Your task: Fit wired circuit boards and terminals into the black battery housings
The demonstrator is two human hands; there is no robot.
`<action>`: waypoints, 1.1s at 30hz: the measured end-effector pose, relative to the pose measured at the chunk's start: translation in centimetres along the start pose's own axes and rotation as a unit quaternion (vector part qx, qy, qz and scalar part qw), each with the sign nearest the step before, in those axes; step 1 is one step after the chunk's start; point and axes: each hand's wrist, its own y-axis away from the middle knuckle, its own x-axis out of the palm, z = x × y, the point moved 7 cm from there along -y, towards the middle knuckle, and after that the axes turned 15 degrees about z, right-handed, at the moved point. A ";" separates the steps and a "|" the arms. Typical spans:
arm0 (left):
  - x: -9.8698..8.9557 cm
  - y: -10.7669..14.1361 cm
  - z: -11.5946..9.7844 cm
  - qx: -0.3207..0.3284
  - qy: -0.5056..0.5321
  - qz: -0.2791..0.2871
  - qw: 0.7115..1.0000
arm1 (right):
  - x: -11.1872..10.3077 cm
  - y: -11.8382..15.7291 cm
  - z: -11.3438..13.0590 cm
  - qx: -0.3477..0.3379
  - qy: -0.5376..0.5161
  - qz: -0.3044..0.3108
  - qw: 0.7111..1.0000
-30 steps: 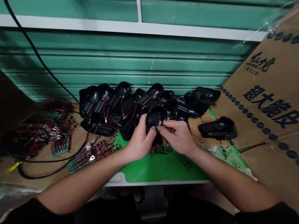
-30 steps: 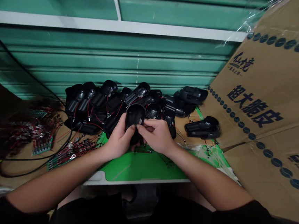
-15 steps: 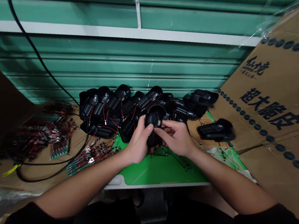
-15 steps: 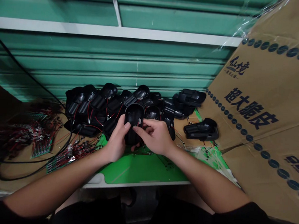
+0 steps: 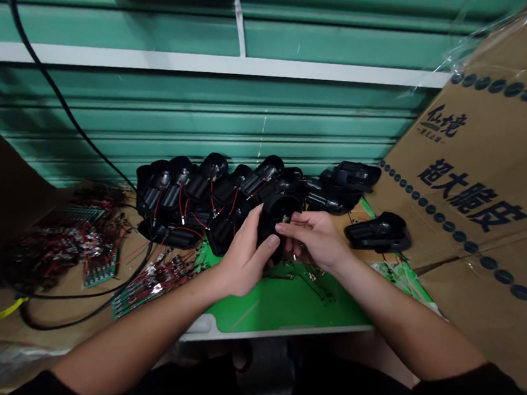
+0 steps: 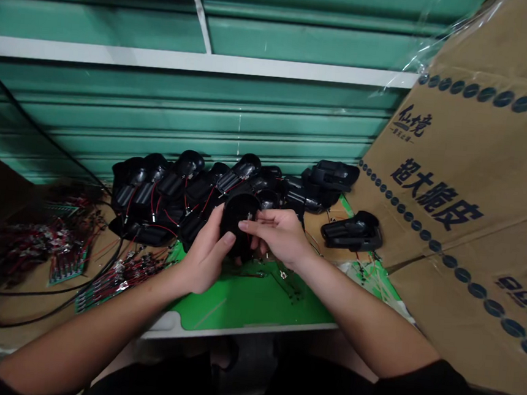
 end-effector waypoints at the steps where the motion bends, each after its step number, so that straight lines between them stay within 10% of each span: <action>1: 0.0 -0.1 0.1 -0.008 0.009 0.002 1.000 | -0.8 0.0 0.6 -0.019 0.010 -0.015 1.000; 6: -0.5 -0.3 -0.5 -0.011 -0.044 -0.035 0.998 | -7.4 1.1 4.8 -0.104 0.108 -0.170 0.974; 11: -0.4 -0.3 -1.6 0.046 -0.138 -0.031 0.989 | -11.3 1.0 4.0 0.103 0.241 -0.162 0.951; 19: -0.4 -0.2 -2.9 0.099 -0.260 -0.035 0.960 | -11.0 0.5 2.3 0.255 0.443 -0.101 0.854; 24: -0.2 -0.2 -3.2 0.104 -0.270 -0.027 0.957 | -10.8 1.4 4.9 0.170 0.605 -0.184 0.756; 33: 0.2 -0.3 -2.6 0.088 -0.274 0.003 0.958 | -7.3 2.2 5.5 0.055 0.670 -0.175 0.720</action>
